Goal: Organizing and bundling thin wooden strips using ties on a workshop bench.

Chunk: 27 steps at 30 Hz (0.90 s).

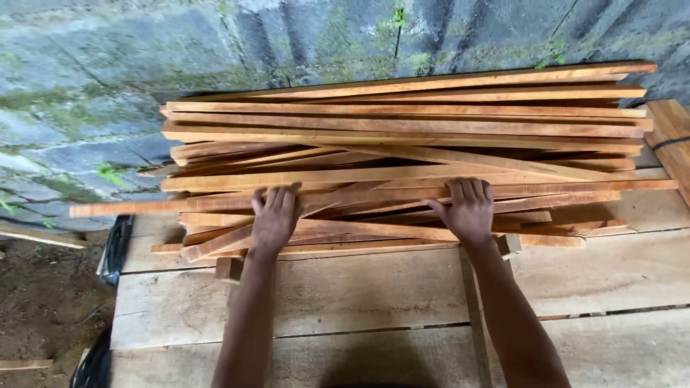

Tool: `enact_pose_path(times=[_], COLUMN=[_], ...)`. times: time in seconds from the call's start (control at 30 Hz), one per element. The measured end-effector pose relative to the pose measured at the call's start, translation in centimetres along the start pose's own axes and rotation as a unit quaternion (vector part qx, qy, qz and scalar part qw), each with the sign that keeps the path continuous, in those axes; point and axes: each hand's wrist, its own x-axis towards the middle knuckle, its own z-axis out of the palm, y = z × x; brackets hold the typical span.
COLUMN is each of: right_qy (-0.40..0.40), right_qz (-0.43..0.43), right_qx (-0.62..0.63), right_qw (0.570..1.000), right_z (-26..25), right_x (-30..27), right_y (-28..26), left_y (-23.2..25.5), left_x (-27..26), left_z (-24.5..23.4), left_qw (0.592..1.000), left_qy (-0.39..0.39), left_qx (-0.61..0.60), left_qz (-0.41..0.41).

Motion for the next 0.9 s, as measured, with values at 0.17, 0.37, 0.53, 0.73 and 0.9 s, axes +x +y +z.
enact_pose_path(times=[0.17,0.37,0.53,0.73,0.9], right_qy=[0.018,0.019,-0.014,-0.105,-0.224], right_qz=[-0.013,-0.005,0.019,0.05,0.11], right_qx=[0.035,0.073,0.05,0.105,0.103], right_qw=[0.999,0.997,0.998,0.988,0.963], right_z=[-7.0,-7.1,-9.5,-6.2,-4.9], right_x=[-0.1,-8.8,-10.5,-13.9,-15.6], right_y=[-3.2,-3.8,-7.0,-8.8,-9.9], left_y=[1.7,4.6,6.4,6.5,7.2], left_x=[-5.0,-11.3,-15.0,-18.7,-18.9], left_z=[-3.8,-6.7,-4.5,2.2,2.8], left_qw=[0.99,0.987,0.989,0.981,0.951], left_qy=[-0.034,0.03,0.013,-0.077,-0.204], left_qx=[-0.123,-0.127,-0.085,-0.106,-0.131], left_qz=[-0.065,-0.094,-0.123,-0.144,-0.192])
